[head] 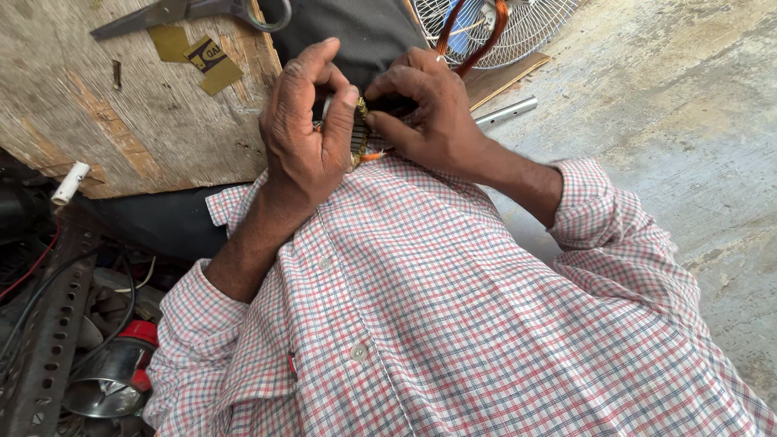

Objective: The person winds copper wire around a motor stator core, using shears to cut the wire and applying insulating tape to secure the windings. The person repeatedly wraps, cuts, and tapes the wire while seated on the floor with a wooden board on their lap.

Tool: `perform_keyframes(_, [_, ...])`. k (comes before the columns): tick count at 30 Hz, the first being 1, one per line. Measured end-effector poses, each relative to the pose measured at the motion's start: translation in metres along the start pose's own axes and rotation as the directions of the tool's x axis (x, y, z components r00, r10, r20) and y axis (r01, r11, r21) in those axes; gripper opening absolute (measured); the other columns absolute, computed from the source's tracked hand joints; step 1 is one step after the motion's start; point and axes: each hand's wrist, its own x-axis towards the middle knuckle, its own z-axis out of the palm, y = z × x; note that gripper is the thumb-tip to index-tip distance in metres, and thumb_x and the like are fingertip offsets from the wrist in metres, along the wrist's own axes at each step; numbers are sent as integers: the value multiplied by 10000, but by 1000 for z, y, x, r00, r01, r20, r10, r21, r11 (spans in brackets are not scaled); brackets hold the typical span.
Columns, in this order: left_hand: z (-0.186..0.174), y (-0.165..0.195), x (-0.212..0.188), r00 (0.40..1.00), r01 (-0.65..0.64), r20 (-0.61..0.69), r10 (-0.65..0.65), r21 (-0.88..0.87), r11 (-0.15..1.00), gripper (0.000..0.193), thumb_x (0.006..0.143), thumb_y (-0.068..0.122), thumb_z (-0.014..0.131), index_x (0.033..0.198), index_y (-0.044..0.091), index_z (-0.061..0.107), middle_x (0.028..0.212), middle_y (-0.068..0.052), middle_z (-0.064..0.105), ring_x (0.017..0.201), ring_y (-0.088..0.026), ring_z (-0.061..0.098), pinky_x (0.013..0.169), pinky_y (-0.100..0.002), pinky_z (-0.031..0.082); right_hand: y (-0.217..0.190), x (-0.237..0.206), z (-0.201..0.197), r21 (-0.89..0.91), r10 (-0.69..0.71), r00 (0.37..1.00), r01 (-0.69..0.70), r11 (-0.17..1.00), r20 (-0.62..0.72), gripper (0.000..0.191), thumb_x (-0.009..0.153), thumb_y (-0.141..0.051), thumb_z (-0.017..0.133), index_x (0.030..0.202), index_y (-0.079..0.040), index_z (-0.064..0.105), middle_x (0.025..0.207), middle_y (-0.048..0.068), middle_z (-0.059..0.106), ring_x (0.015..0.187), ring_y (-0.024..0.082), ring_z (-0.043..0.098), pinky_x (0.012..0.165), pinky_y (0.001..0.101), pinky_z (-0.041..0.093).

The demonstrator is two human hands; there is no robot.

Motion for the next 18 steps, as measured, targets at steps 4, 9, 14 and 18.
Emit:
perform_keyframes(4, [9,11,7,1000,-7,2,6,73,997,363,1148,205,593,1440,10,503,1081,-93,643,953,-182,662,825,-316,594,1,-4,-1,119,11,1000,-12,993,7,395,937,-225,851,1239,-35,681,1082,87,578,991,183,590,824,350,530])
perform_keyframes(9, [-5,25,14,999,9,44,-6,-73,997,245,1165,149,556,1362,5,580,1146,-172,652,1037,-270,692,885,-366,606,8,-5,11,106,36,999,-32,994,-41,392,947,-166,831,1288,-35,690,1057,89,590,949,196,576,800,352,508])
perform_keyframes(14, [-22,17,14,960,197,202,-196,16,980,148,960,51,700,1078,-37,714,985,-191,701,840,-292,723,704,-401,596,20,-6,3,175,-12,999,19,984,-36,360,988,-171,816,1316,-88,692,1095,80,591,1024,186,601,855,329,512])
perform_keyframes(18, [-5,5,6,932,232,251,-261,139,963,114,879,55,779,917,-39,726,837,-186,696,713,-271,705,604,-394,569,26,-5,0,230,-26,1000,22,973,16,389,1023,-226,811,1376,-122,685,1131,57,564,1051,150,574,902,304,515])
